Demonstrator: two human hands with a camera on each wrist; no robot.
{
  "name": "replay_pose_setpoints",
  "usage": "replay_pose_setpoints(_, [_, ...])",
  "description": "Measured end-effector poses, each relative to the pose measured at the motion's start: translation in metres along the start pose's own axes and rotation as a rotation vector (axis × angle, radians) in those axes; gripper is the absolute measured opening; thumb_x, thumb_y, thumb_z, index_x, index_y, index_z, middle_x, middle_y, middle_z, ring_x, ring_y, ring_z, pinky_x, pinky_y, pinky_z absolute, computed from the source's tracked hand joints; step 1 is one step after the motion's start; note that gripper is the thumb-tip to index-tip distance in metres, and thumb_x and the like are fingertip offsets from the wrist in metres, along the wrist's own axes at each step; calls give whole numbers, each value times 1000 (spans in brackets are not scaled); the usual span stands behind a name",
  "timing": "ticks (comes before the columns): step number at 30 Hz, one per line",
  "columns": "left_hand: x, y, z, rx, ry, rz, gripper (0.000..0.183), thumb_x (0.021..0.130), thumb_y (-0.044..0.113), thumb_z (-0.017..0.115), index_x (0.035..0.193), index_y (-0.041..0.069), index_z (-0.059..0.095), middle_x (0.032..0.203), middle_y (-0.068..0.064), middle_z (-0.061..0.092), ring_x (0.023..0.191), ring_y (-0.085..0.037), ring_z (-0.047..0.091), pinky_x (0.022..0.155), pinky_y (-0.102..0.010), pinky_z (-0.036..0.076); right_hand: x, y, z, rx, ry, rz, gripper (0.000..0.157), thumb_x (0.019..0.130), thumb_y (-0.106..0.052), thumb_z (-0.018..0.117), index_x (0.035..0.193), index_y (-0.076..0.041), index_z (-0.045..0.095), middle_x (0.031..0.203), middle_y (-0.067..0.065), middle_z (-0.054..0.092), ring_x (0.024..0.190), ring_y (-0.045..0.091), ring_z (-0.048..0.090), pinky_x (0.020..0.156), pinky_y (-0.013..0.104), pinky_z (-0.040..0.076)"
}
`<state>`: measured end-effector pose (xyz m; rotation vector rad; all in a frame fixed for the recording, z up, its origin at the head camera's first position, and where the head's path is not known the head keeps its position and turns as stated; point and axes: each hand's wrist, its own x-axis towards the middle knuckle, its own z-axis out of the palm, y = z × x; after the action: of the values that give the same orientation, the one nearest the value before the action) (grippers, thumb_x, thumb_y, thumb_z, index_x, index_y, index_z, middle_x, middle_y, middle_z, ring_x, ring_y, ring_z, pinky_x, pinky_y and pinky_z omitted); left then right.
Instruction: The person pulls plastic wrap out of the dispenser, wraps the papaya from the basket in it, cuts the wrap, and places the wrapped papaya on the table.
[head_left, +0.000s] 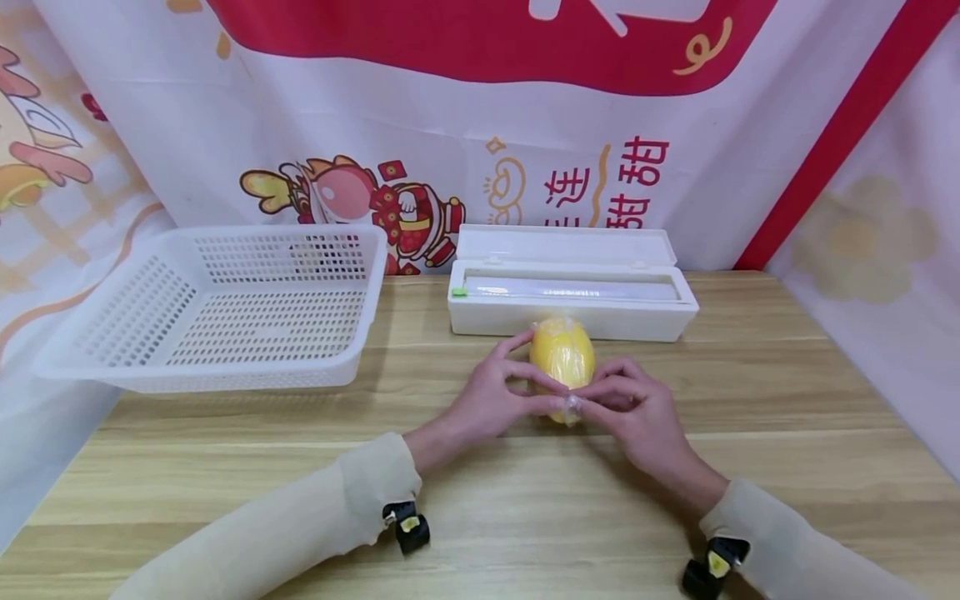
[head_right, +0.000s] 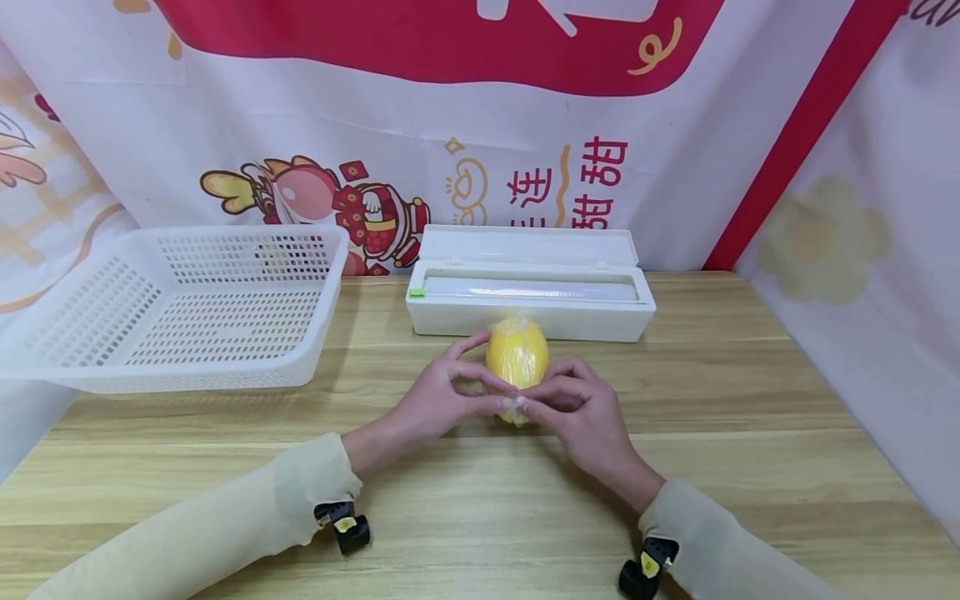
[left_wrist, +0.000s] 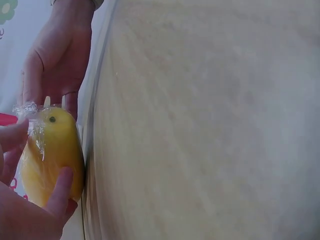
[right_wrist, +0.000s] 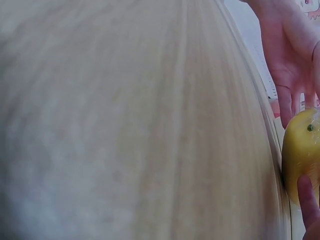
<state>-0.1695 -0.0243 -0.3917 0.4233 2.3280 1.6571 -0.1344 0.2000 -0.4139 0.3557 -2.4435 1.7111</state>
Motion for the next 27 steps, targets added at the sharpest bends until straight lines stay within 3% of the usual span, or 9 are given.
replay_pose_setpoints(1, [0,0,0,-5,-4,-5,17,81,27,95,95,23,85,173,11,29,160,-30,29,123,-51,42,0,0,0,0,1,13,11,93,-15,83,102,-8,84,112,8,60,102,12,69,93,20,60])
replay_pose_setpoints(5, [2,0,2,32,30,-2,20,77,32,97,90,24,84,172,10,33,160,-29,30,129,-56,30,1,-2,1,-17,2,47,12,94,-19,83,103,-11,84,109,8,65,104,13,68,92,20,60])
replay_pose_setpoints(8, [3,-1,5,60,78,4,18,78,32,96,86,23,83,169,7,39,160,-29,31,131,-60,21,2,-3,3,-22,-7,62,12,95,-19,81,104,-10,83,107,9,68,104,13,68,92,20,61])
replay_pose_setpoints(11, [4,0,6,66,105,-4,16,80,30,95,85,22,82,168,7,41,159,-28,32,131,-60,19,3,-4,3,-24,-15,91,13,97,-19,80,105,-10,83,108,10,70,106,14,68,93,22,61])
replay_pose_setpoints(15, [4,0,8,22,107,-19,14,83,28,93,87,21,82,167,4,41,145,-29,54,129,-56,30,2,-6,4,-56,6,169,21,97,-28,80,112,-15,82,117,7,69,115,16,63,100,28,57])
replay_pose_setpoints(19, [3,0,10,-35,95,-29,13,87,27,90,91,19,81,168,1,39,114,-23,74,119,-48,47,1,-11,4,-75,56,267,33,94,-40,81,121,-20,80,129,3,62,123,17,54,103,34,48])
replay_pose_setpoints(23, [3,0,12,-63,99,-49,13,88,28,89,92,19,80,167,3,39,106,-20,75,105,-40,59,2,-16,5,-47,87,337,38,92,-42,84,122,-19,80,140,2,55,132,18,47,109,38,47])
replay_pose_setpoints(27, [3,1,12,-94,107,-72,15,88,29,89,94,18,80,166,5,39,110,-23,73,97,-34,62,3,-19,6,-13,93,380,39,92,-41,83,122,-16,80,150,1,51,142,20,42,113,39,47])
